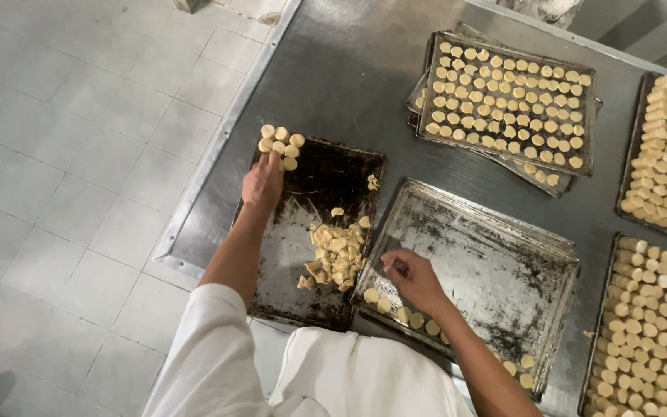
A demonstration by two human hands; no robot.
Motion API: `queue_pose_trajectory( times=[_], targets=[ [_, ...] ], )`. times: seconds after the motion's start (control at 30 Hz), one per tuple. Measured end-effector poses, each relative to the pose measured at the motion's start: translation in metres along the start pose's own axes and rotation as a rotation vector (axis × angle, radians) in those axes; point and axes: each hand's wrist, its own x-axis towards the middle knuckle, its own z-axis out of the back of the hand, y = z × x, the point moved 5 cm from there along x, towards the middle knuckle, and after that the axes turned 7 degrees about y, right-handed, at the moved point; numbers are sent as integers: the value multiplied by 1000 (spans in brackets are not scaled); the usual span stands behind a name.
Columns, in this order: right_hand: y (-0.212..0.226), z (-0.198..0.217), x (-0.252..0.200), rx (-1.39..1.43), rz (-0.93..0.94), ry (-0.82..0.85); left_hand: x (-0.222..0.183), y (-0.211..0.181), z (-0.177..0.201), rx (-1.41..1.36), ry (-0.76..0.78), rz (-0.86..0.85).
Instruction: The person picks up small circular pieces of dough from a tray and arranges them in rows on a metal baking tray by hand, separating pieces that are stuck together.
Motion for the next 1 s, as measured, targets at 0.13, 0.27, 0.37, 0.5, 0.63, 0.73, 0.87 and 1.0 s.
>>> queue_pose_trajectory(
  times=[0.13,0.27,0.37,0.5,0.63,0.73,0.87,1.0],
  targets=[
    [0,1,4,-97,-168,41,-32,-27,9,-108,57,176],
    [4,-1,6,290,-40,56,-93,-105,4,-380,237,172],
    [-9,-14,17,778,-103,130,-123,-188,4,-368,402,-208],
    [-28,-13,17,1012,-38,54,-146,-241,29,-528,357,-304],
    [-43,2,1,1165,-97,-99,-152,-248,36,-721,241,-250],
    [-38,8,-12,1237,-50,-66,-154,-249,25,-734,232,-251],
    [-27,0,-27,1323,-74,43,-162,-269,16,-605,258,-530],
    [-27,2,-38,1256,18,32,-167,-271,20,-450,160,-623]
  ],
)
